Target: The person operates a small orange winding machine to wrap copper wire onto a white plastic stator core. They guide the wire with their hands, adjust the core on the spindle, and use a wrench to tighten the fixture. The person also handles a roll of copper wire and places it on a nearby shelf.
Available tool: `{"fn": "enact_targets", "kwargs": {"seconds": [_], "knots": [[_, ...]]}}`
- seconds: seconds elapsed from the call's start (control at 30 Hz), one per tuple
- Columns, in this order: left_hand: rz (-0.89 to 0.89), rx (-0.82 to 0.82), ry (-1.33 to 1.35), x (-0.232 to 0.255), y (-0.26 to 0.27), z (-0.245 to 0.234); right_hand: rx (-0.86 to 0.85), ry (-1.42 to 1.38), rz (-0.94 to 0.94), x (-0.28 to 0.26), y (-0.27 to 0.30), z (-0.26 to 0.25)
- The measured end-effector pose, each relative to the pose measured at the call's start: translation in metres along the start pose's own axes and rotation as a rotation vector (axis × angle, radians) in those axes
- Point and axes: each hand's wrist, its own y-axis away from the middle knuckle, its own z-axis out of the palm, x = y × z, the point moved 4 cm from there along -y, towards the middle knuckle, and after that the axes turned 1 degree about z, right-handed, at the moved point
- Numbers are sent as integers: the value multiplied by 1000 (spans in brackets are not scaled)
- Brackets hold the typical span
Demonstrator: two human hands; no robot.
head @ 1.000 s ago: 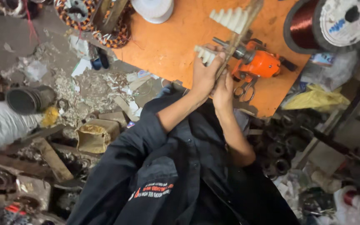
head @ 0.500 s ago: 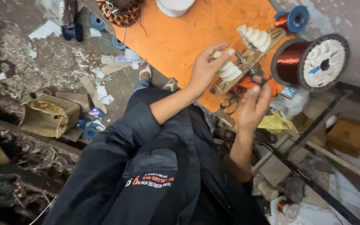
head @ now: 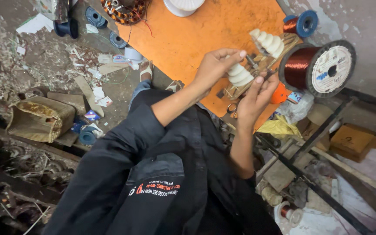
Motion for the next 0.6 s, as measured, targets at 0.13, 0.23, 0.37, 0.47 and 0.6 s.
{"fn": "enact_targets", "kwargs": {"seconds": [0.13, 0.23, 0.37, 0.47, 0.6], "knots": [[-7, -21, -38, 6, 1, -3, 57, 35, 77, 7, 5, 2], [-1, -37, -33, 10, 2, -3, 27, 60, -29, 0, 2, 7], [-18, -96, -19, 7, 5, -9, 40, -29, 45, 0, 8, 3], [7, -80, -8, -1, 9, -11, 32, -229, 127, 8, 27, 0], [62, -56, -72, -21, 18, 8, 22, -355, 406, 30, 62, -6]]}}
